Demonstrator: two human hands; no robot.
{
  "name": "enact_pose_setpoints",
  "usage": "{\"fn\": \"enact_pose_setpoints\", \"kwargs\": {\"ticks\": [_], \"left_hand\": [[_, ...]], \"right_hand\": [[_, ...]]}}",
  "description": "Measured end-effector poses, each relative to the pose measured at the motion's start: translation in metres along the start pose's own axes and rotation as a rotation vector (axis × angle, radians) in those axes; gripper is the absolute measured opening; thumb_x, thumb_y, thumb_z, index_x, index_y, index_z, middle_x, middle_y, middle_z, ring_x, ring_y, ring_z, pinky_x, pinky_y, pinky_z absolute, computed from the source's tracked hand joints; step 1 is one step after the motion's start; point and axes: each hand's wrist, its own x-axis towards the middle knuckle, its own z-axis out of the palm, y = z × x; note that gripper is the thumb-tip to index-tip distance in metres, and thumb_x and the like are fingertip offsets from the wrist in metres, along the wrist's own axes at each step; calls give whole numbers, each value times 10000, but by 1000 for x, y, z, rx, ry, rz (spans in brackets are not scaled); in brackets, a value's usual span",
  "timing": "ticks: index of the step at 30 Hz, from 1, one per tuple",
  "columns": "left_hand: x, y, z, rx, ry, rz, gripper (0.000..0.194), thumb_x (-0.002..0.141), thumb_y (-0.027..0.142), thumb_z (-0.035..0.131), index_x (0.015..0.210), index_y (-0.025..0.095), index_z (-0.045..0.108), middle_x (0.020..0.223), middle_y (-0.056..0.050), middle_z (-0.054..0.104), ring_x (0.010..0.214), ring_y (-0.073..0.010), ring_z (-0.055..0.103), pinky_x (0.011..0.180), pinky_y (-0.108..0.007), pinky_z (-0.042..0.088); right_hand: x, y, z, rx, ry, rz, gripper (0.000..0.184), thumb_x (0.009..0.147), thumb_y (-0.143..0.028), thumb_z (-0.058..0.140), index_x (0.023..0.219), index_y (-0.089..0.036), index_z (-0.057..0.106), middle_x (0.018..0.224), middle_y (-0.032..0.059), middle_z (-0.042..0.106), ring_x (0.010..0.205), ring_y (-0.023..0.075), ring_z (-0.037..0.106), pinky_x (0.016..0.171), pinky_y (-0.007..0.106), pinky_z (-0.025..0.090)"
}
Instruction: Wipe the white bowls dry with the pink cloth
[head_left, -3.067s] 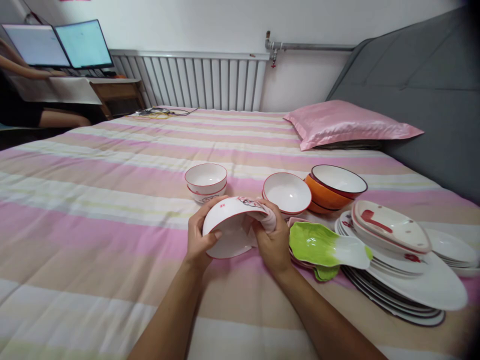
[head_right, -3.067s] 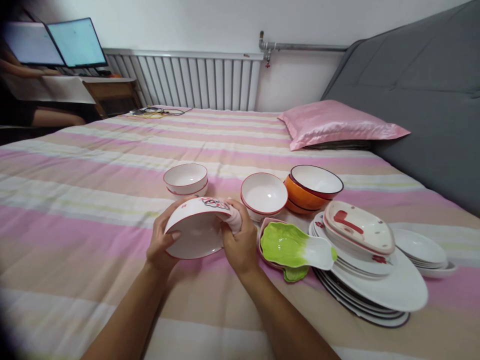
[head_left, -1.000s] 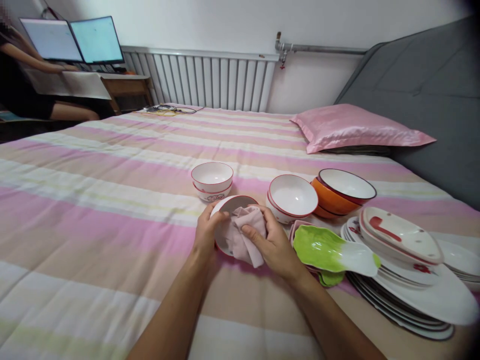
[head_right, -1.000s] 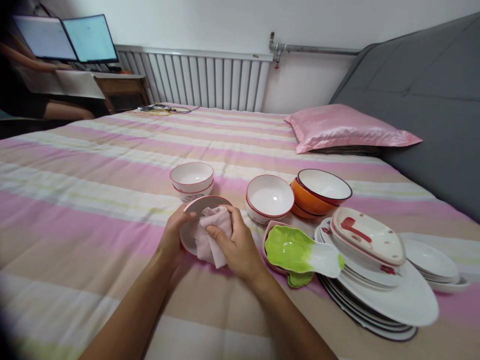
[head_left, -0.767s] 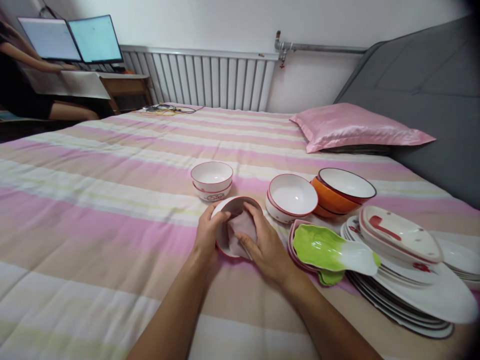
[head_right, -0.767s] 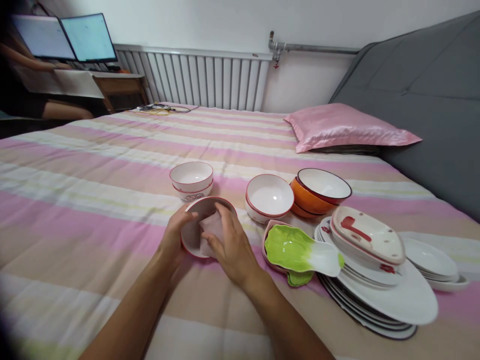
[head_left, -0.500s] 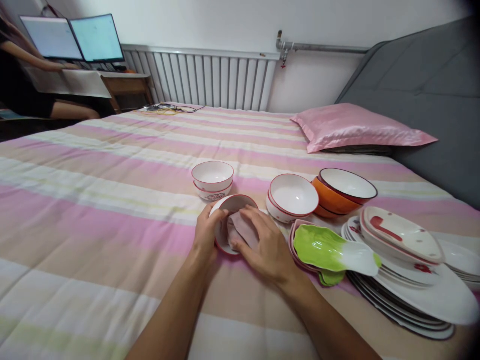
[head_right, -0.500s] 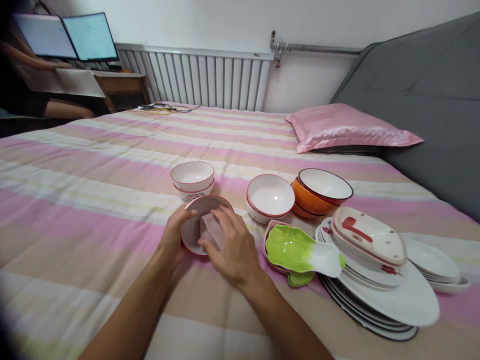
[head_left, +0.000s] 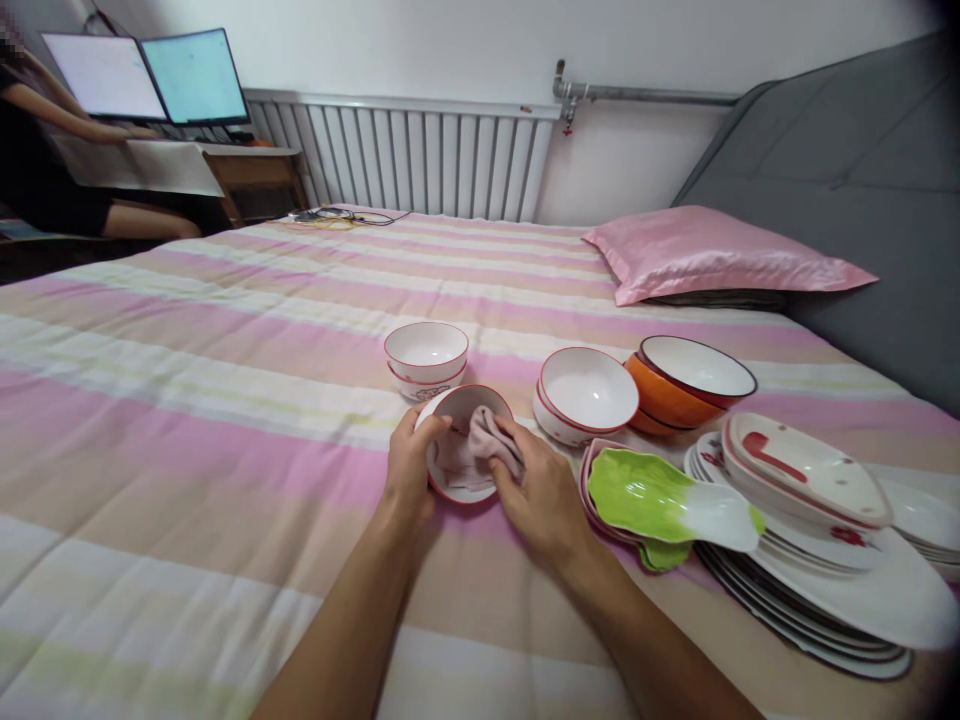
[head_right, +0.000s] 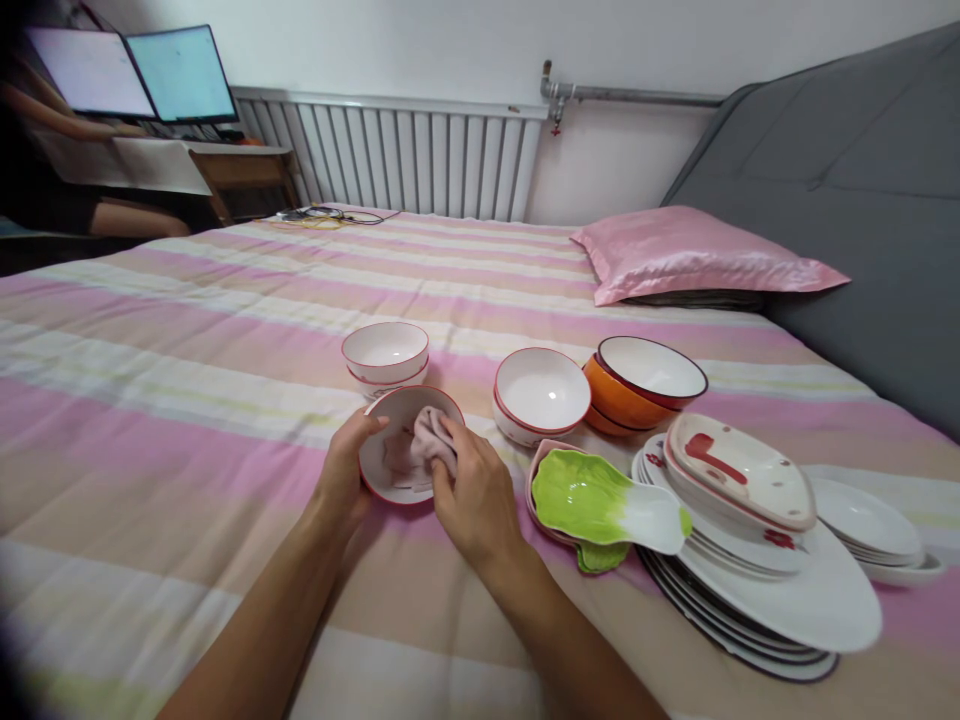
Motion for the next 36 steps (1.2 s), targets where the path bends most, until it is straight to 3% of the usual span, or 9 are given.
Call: {"fn": "enact_pose_setpoints", "kwargs": {"ticks": [6,12,16,19,25,28,30,33,36], "left_hand": [[-1,5,1,-29,50,-52,285,591,274,682,855,171,646,720,-6,647,690,-190,608,609,-278,452],[0,5,-1,-38,80,-88,262,606,297,696,839,188,642,748,-3,645,672,-182,593,590,-272,442],[0,4,-3,-44,100,-95,262,606,304,700,828,177,644,767,-13,637,683,-184,586,596,-269,434],[0,4,-3,-42,109,-113,268,612,303,692,838,165,648,803,-26,639,727,-192,587,604,-261,425],[2,4,-5,-16,96,-101,282,624,294,679,875,169,655,840,-27,643,752,-187,584,623,-257,427],[1,3,-3,29,52,-72,320,632,296,671,929,180,651,852,-21,649,740,-184,589,611,-258,431],[-1,2,-1,44,1,-64,362,631,298,668,973,184,642,852,-21,654,732,-188,594,598,-262,434],[-5,1,4,14,-62,-74,362,608,269,666,957,177,637,803,-14,652,683,-172,589,591,-262,437],[-7,1,7,-50,-61,-116,217,590,239,668,786,159,621,695,-2,624,623,-151,575,589,-257,433]], "right_hand": [[5,6,-5,150,86,161,321,847,-235,501,1138,-214,634,1060,78,712,952,266,662,850,414,501],[11,5,-15,535,409,216,318,827,-333,595,1100,-172,626,1062,89,695,967,213,650,837,348,516],[12,-8,-34,452,696,166,262,776,-305,651,993,-159,637,910,51,681,789,160,650,689,273,528],[10,-17,-52,292,790,81,226,755,-263,662,955,-159,645,834,27,662,687,136,627,608,246,511],[6,-29,-74,78,462,62,112,742,-243,647,836,-189,675,736,0,683,617,128,618,533,213,475],[4,-31,-63,-25,342,18,121,743,-223,632,854,-207,677,739,-7,697,606,134,628,577,239,498],[2,-30,-47,-43,292,-18,154,758,-220,625,907,-208,664,798,7,712,690,157,660,698,286,527],[-2,-25,-21,142,149,66,256,806,-279,611,1051,-202,606,996,57,710,873,185,678,792,319,539],[-5,-21,-7,503,-195,104,410,874,-351,539,1246,-193,470,1243,116,613,1094,184,624,872,314,538]]}}
